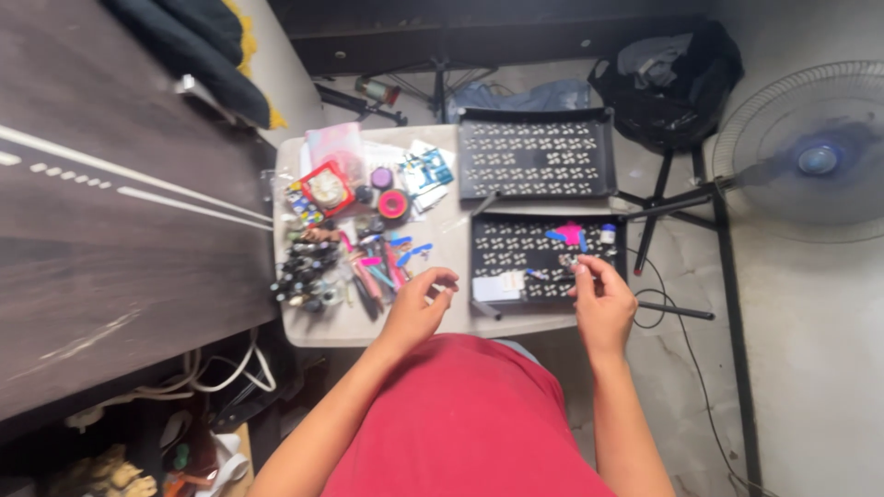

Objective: Clear items from a plastic tray and clean it using a spray and cloth.

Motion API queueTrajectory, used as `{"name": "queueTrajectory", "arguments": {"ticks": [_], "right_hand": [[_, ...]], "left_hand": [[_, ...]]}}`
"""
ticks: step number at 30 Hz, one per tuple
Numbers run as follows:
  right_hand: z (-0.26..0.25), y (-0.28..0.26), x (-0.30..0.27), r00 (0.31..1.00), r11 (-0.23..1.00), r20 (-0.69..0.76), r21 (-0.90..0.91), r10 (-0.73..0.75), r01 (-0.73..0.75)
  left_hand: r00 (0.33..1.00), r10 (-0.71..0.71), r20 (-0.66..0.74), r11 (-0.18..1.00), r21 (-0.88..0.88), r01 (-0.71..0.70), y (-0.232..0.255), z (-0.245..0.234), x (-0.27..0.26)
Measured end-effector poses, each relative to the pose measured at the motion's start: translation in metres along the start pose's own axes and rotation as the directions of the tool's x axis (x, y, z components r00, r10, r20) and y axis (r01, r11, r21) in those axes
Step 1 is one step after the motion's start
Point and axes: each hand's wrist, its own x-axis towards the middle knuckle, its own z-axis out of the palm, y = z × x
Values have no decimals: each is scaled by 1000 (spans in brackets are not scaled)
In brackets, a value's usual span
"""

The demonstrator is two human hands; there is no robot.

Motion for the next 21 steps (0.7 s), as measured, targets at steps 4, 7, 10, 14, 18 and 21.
{"name": "queueTrajectory", "arguments": {"ticks": [4,7,10,14,18,21], "right_hand": [[-16,81,44,998,998,-13,16,56,-56],[-23,135,70,999,992,-2,-122,44,-44],[-16,181,97,998,977,41,-207,54,-44],[-2,226,123,996,942,86,-332,-15,43],[16,264,144,989,944,135,-312,-65,105],[25,264,149,989,930,138,-352,-61,106]], "left_hand": [[1000,-16,-15,999,-35,15,-7,25,6],[996,-58,-73,998,-31,56,-1,42,7],[984,-134,-120,991,7,136,13,57,16],[978,-134,-157,991,-44,128,21,80,22],[980,-108,-168,994,7,111,37,97,26],[976,-131,-171,985,86,147,50,106,26]]}}
